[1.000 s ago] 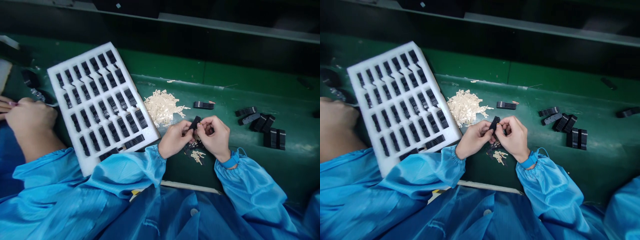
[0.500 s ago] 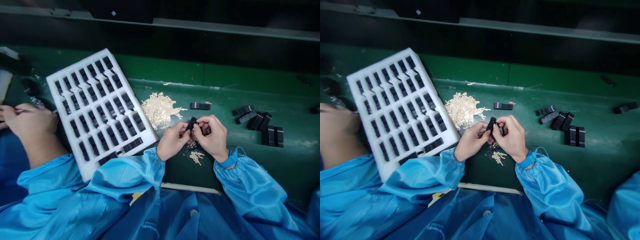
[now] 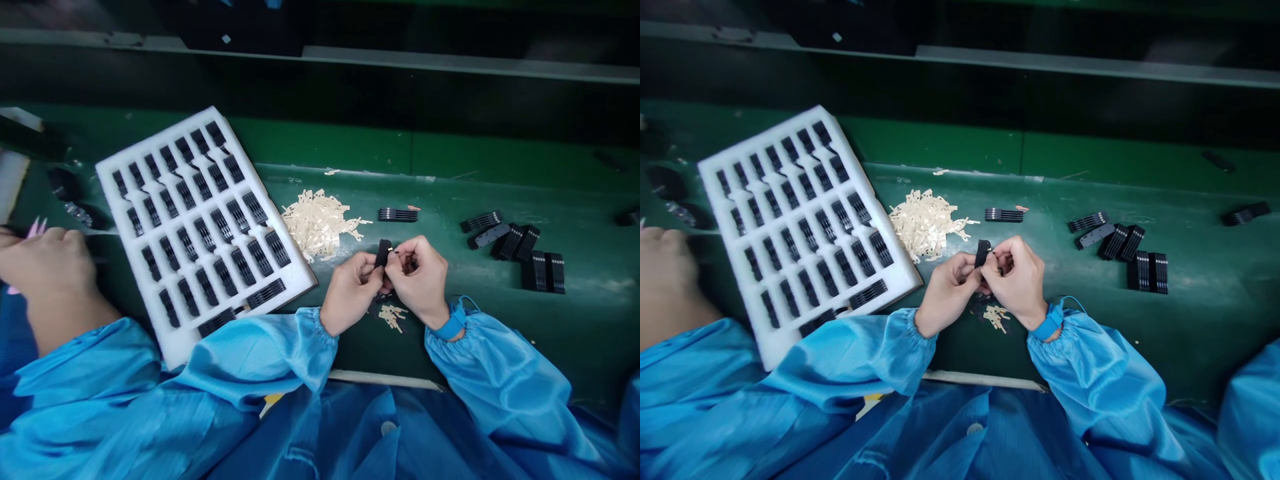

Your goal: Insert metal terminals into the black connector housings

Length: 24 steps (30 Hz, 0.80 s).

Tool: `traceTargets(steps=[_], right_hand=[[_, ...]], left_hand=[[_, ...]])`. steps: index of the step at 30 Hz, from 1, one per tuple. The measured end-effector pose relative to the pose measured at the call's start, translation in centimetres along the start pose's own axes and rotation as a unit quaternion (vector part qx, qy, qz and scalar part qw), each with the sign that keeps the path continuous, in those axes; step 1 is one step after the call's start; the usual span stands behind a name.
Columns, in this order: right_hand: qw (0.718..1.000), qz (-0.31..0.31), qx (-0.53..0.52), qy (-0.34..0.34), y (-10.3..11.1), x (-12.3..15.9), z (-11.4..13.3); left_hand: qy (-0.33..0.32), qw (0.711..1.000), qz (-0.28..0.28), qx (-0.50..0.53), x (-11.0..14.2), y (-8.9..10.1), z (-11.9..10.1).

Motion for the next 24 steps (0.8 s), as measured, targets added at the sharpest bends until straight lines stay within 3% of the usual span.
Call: traceTargets(steps=[8,13,18,24], right_hand=[[1.0,-0.012,0.011,0.009,0.2,0.0,0.5],[0.997,0.034,-0.059,-0.037,-0.1,-0.4,-0.2],[0.985,0.055,-0.145,-0.072,-0.3,-0.6,-0.7],[0.98,0.058,-0.167,-0.088,-0.5,-0.8,-1.2]], left_hand=[[-0.057,0.997,-0.031,-0.051,0.3,0.3,0.4],[-0.111,0.984,-0.029,-0.136,0.3,0.9,-0.1],[-0.168,0.954,-0.033,-0.245,0.3,1.5,-1.7],[-0.23,0.902,-0.025,-0.366,0.7,1.3,-3.2]])
Point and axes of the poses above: each hand's wrist, its own x-axis away from the middle knuckle, its own y-axis out of the back of the hand, z = x × y, the point moved 6 cm from there along -x, towards the middle knuckle
